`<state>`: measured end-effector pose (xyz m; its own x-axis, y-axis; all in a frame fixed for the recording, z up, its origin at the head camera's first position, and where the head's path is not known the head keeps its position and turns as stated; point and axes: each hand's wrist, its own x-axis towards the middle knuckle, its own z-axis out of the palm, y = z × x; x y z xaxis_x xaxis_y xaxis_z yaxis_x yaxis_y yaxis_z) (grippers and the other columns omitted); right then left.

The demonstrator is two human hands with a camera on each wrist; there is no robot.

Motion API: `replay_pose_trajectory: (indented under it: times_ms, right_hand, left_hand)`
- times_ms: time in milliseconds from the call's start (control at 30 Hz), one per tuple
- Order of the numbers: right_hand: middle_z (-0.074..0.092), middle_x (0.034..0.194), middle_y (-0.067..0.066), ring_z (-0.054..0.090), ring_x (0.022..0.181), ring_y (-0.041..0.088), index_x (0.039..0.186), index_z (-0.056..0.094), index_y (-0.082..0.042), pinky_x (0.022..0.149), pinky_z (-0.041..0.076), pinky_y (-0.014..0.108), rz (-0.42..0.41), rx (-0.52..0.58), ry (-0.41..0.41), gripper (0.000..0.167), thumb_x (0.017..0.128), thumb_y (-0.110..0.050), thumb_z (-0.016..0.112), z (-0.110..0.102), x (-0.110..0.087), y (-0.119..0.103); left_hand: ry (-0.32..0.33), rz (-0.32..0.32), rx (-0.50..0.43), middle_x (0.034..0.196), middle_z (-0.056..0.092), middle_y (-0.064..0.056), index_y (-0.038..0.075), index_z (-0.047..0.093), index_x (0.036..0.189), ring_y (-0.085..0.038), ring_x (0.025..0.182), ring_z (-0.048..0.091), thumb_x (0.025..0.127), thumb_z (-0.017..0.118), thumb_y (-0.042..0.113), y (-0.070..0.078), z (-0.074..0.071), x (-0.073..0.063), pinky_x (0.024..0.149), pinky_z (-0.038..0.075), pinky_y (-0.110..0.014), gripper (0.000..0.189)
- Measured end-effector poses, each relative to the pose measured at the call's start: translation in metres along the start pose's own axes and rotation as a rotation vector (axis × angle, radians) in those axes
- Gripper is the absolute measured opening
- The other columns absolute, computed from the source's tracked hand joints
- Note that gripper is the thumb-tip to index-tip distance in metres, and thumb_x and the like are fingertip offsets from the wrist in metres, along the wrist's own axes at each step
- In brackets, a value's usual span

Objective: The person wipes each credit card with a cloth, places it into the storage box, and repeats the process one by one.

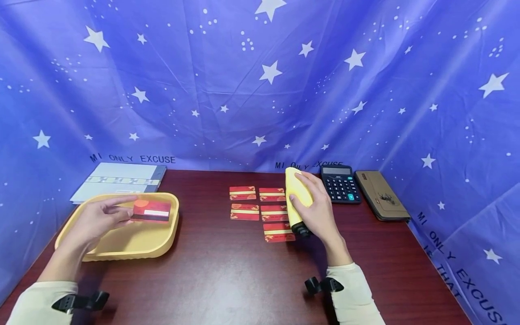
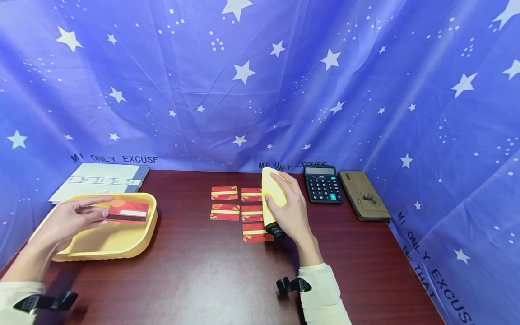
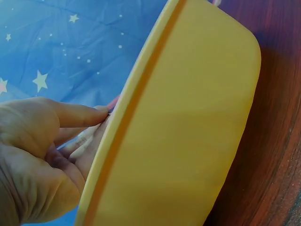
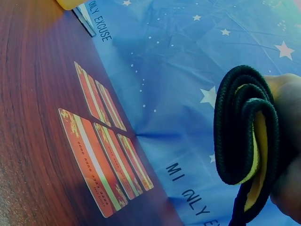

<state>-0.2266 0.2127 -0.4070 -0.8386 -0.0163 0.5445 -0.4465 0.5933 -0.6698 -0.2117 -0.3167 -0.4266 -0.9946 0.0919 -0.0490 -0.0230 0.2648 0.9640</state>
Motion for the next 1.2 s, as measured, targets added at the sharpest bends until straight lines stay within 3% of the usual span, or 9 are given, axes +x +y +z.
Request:
replay_pose_trajectory:
  times_ms: [200, 367, 533, 633, 800, 900, 1000, 1200]
  right_hand:
    - [0.055, 0.150, 0.006, 0.051, 0.138, 0.024, 0.142, 0.063, -0.018, 0.102, 0.046, 0.028, 0.004, 0.008, -0.001, 0.058, 0.087, -0.010, 0.079, -0.001, 0.001, -0.001]
    - [0.056, 0.149, 0.006, 0.051, 0.138, 0.024, 0.141, 0.064, -0.017, 0.102, 0.046, 0.027, 0.005, 0.008, 0.005, 0.058, 0.086, -0.010, 0.080, 0.000, 0.001, -0.001]
    - [0.055, 0.151, 0.006, 0.051, 0.138, 0.024, 0.142, 0.063, -0.018, 0.103, 0.047, 0.033, 0.010, 0.012, -0.001, 0.058, 0.087, -0.010, 0.079, 0.000, 0.001, 0.000]
    - [0.055, 0.151, 0.005, 0.051, 0.139, 0.025, 0.142, 0.063, -0.018, 0.103, 0.047, 0.034, 0.011, 0.010, -0.002, 0.058, 0.087, -0.010, 0.079, 0.000, 0.001, 0.000]
    - [0.056, 0.150, 0.005, 0.052, 0.137, 0.024, 0.142, 0.064, -0.018, 0.102, 0.046, 0.029, 0.016, 0.011, 0.006, 0.058, 0.087, -0.010, 0.080, -0.002, 0.001, 0.002]
    - [0.056, 0.149, 0.006, 0.053, 0.136, 0.025, 0.141, 0.064, -0.018, 0.101, 0.046, 0.027, 0.015, 0.019, 0.013, 0.057, 0.086, -0.010, 0.080, -0.003, 0.001, 0.004]
    - [0.056, 0.149, 0.007, 0.052, 0.137, 0.025, 0.140, 0.065, -0.017, 0.102, 0.045, 0.026, 0.020, 0.023, 0.020, 0.057, 0.086, -0.010, 0.080, -0.005, 0.001, 0.007]
    - [0.055, 0.150, 0.008, 0.052, 0.135, 0.025, 0.141, 0.064, -0.017, 0.095, 0.044, 0.016, 0.060, 0.030, 0.035, 0.057, 0.087, -0.009, 0.080, -0.010, 0.002, 0.013]
  left_hand:
    - [0.032, 0.036, 0.117, 0.094, 0.074, 0.021, -0.005, 0.064, 0.136, -0.001, 0.084, 0.073, 0.094, 0.070, -0.002, -0.001, 0.000, 0.000, 0.077, 0.067, -0.026, 0.042]
    - [0.075, 0.028, 0.253, 0.090, 0.076, 0.016, -0.015, 0.059, 0.134, 0.001, 0.080, 0.070, 0.095, 0.073, 0.008, -0.001, 0.001, -0.002, 0.071, 0.065, -0.022, 0.047]
    - [0.100, 0.008, 0.362, 0.094, 0.079, 0.004, -0.013, 0.060, 0.134, 0.005, 0.079, 0.068, 0.096, 0.073, 0.014, -0.002, -0.001, -0.004, 0.067, 0.060, -0.018, 0.048]
    - [0.107, 0.005, 0.379, 0.095, 0.079, 0.008, -0.012, 0.061, 0.134, 0.007, 0.080, 0.067, 0.097, 0.072, 0.017, -0.003, -0.003, -0.006, 0.069, 0.058, -0.013, 0.048]
    - [0.128, 0.009, 0.371, 0.093, 0.073, 0.026, -0.009, 0.061, 0.136, 0.010, 0.083, 0.067, 0.098, 0.072, 0.024, 0.002, -0.001, -0.009, 0.072, 0.055, -0.007, 0.051]
    - [0.147, 0.030, 0.377, 0.095, 0.075, 0.022, -0.006, 0.063, 0.134, 0.011, 0.083, 0.066, 0.098, 0.073, 0.025, 0.009, 0.007, -0.008, 0.072, 0.054, -0.007, 0.049]
    - [0.155, 0.067, 0.374, 0.099, 0.079, 0.009, -0.004, 0.065, 0.133, 0.012, 0.084, 0.066, 0.097, 0.073, 0.023, 0.020, 0.022, -0.007, 0.072, 0.055, -0.007, 0.046]
    - [0.102, 0.161, 0.288, 0.104, 0.080, -0.007, -0.002, 0.069, 0.128, 0.006, 0.087, 0.070, 0.095, 0.075, 0.015, 0.046, 0.065, -0.005, 0.077, 0.061, -0.012, 0.037]
